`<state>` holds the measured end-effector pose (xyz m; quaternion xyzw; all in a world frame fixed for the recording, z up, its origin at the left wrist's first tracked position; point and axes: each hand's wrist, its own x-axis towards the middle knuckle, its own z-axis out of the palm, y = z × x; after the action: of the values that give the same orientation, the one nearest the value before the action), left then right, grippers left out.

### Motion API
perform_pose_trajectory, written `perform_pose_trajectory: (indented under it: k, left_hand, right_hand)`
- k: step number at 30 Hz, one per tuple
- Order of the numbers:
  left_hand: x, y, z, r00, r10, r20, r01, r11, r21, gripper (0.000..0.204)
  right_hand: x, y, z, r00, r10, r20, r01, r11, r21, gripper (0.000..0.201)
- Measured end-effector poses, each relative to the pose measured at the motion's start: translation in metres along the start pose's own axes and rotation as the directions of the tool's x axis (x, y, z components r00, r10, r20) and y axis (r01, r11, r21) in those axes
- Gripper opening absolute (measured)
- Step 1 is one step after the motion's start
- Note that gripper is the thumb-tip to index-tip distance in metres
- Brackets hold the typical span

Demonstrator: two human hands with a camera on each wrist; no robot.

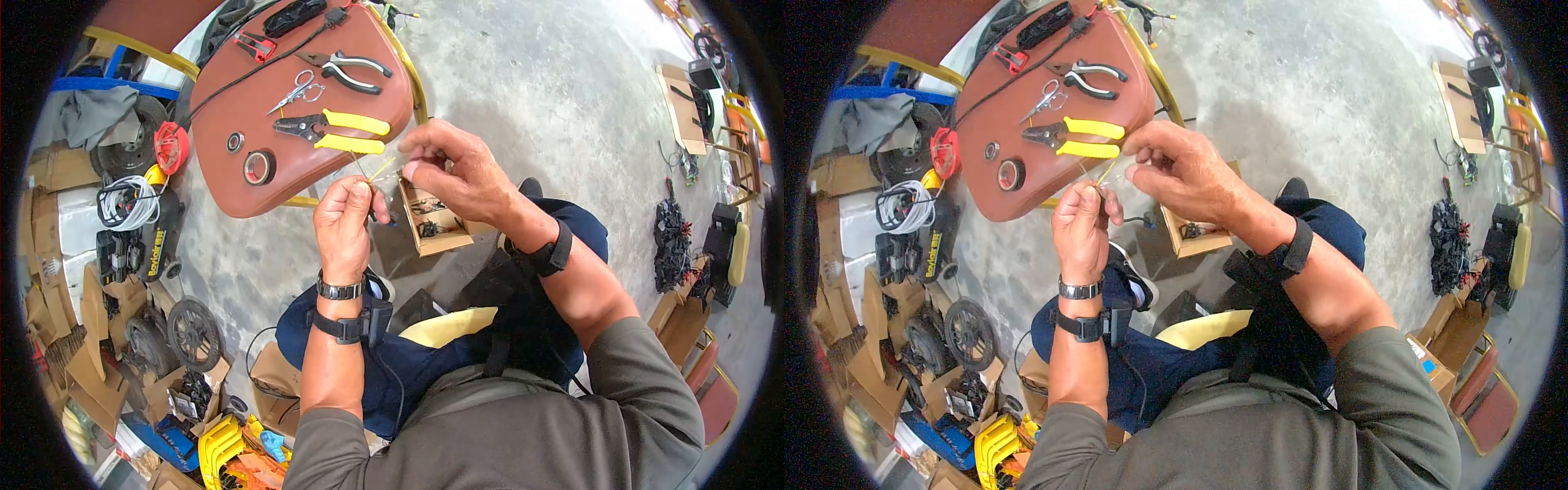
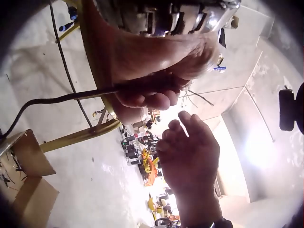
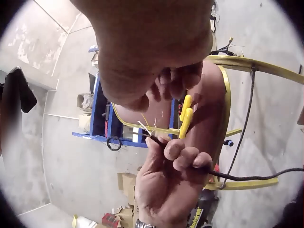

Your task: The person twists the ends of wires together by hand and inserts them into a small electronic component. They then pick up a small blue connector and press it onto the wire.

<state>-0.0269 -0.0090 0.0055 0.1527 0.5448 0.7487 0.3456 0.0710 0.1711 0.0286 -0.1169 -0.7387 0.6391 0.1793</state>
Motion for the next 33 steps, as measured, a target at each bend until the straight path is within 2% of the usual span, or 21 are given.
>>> perform_pose_trajectory:
  k: [3, 6, 7, 10, 15, 18, 22, 25, 33]
  left_hand:
    - [-0.001, 0.000, 0.001, 1.000, 0.010, 0.000, -0.010, 1.000, 0.017, 0.025]
    - [-0.001, -0.001, 0.002, 1.000, 0.014, -0.021, -0.014, 1.000, 0.018, 0.023]
    - [-0.002, -0.001, 0.002, 1.000, 0.011, -0.020, -0.010, 1.000, 0.027, 0.023]
    - [-0.003, 0.000, 0.003, 1.000, 0.008, -0.014, -0.007, 0.998, 0.057, 0.022]
    - [-0.003, -0.001, 0.006, 1.000, 0.025, -0.013, -0.024, 0.997, 0.080, 0.022]
    - [-0.004, -0.004, 0.000, 0.999, -0.049, 0.002, 0.049, 0.998, 0.045, 0.021]
    - [-0.003, -0.005, 0.001, 0.997, -0.058, 0.051, 0.060, 0.998, -0.032, 0.020]
    - [-0.003, -0.002, 0.000, 0.993, -0.089, 0.077, 0.093, 0.994, -0.053, 0.020]
    - [-0.003, -0.001, 0.001, 0.997, -0.045, 0.067, 0.052, 0.993, -0.103, 0.014]
  right_hand:
    - [0.000, -0.001, 0.001, 0.993, 0.029, 0.115, -0.040, 0.995, 0.096, 0.027]
    - [-0.001, -0.010, -0.001, 0.925, 0.171, 0.340, -0.262, 0.934, 0.243, 0.032]
    - [-0.001, -0.020, -0.002, 0.923, 0.165, 0.347, -0.257, 0.937, 0.238, 0.029]
    - [-0.002, -0.015, 0.003, 0.932, 0.166, 0.323, -0.232, 0.956, 0.178, 0.024]
    - [-0.002, -0.008, 0.007, 0.971, 0.081, 0.226, -0.100, 0.993, 0.070, 0.011]
    - [-0.002, 0.000, 0.011, 0.979, 0.062, 0.194, -0.059, 0.998, -0.020, 0.008]
    - [0.002, 0.000, 0.009, 0.984, 0.031, 0.176, 0.000, 0.985, -0.172, 0.006]
    - [0.003, 0.005, 0.009, 0.987, -0.032, 0.159, 0.062, 0.980, -0.188, 0.005]
    - [0.005, 0.010, 0.009, 0.982, 0.134, 0.132, -0.137, 0.991, 0.010, 0.012]
